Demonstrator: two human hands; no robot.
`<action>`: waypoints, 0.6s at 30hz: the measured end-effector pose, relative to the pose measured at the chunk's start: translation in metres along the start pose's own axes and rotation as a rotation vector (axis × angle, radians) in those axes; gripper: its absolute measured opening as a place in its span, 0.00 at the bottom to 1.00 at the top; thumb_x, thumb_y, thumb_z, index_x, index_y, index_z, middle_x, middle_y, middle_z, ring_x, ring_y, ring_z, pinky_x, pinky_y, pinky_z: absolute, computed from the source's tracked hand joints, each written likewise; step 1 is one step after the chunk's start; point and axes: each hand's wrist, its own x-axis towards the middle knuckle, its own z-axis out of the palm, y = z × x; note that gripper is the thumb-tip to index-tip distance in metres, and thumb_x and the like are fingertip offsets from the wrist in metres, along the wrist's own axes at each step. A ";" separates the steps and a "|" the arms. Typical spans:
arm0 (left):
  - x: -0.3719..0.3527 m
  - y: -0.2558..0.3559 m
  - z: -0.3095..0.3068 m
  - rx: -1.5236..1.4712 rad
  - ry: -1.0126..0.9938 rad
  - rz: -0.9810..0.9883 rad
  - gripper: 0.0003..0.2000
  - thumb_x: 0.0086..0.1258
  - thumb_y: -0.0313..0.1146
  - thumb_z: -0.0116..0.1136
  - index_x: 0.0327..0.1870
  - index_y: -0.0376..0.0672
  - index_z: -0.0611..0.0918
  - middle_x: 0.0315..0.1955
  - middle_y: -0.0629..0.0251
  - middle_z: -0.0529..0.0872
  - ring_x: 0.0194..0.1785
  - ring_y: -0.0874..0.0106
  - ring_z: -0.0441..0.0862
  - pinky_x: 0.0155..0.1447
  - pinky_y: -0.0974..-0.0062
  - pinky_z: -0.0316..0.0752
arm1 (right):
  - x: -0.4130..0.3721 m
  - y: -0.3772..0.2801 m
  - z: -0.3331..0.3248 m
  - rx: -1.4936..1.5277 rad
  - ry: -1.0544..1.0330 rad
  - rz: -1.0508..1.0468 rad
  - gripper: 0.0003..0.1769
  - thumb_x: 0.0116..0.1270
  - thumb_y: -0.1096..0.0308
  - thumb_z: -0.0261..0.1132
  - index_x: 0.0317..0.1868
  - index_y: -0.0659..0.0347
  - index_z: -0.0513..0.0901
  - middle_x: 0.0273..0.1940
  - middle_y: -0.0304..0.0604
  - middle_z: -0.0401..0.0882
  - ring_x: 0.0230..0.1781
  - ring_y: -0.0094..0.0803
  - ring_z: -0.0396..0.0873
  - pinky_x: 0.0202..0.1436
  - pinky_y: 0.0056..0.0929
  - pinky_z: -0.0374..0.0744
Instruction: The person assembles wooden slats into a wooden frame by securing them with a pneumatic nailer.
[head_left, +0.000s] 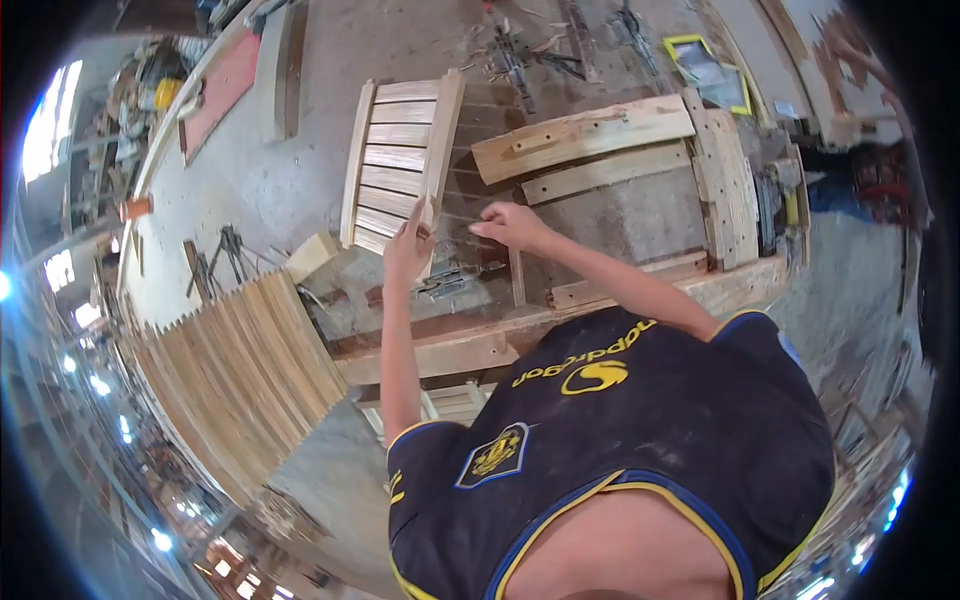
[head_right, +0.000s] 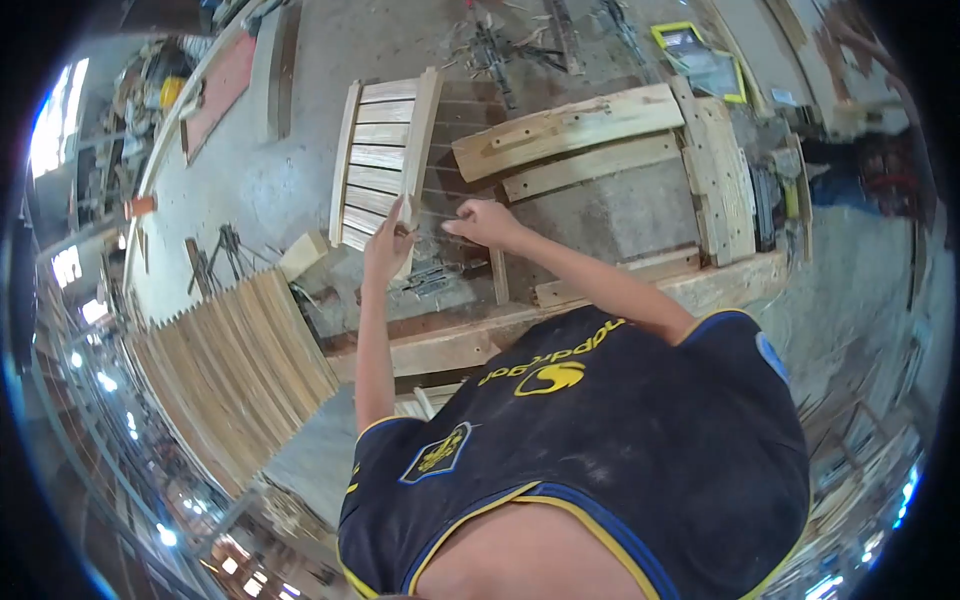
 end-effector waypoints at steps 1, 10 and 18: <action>-0.010 0.012 -0.011 -0.044 0.011 0.007 0.40 0.57 0.31 0.65 0.72 0.57 0.60 0.32 0.61 0.84 0.34 0.61 0.83 0.39 0.65 0.76 | 0.018 -0.008 0.006 0.175 -0.091 0.120 0.27 0.59 0.46 0.67 0.42 0.64 0.82 0.37 0.45 0.83 0.36 0.31 0.80 0.41 0.30 0.77; -0.117 0.012 0.007 -0.369 0.329 -0.054 0.40 0.61 0.39 0.66 0.72 0.42 0.58 0.39 0.57 0.78 0.40 0.64 0.76 0.48 0.68 0.71 | 0.037 -0.034 0.056 0.829 0.218 0.068 0.15 0.52 0.70 0.65 0.40 0.70 0.80 0.34 0.41 0.79 0.35 0.26 0.77 0.40 0.26 0.74; -0.128 0.045 0.051 -1.863 0.051 -0.726 0.31 0.71 0.49 0.52 0.63 0.28 0.67 0.60 0.53 0.73 0.59 0.58 0.73 0.63 0.59 0.68 | -0.176 0.069 -0.015 1.210 0.202 0.255 0.12 0.58 0.71 0.66 0.44 0.60 0.79 0.36 0.38 0.79 0.37 0.31 0.79 0.41 0.32 0.79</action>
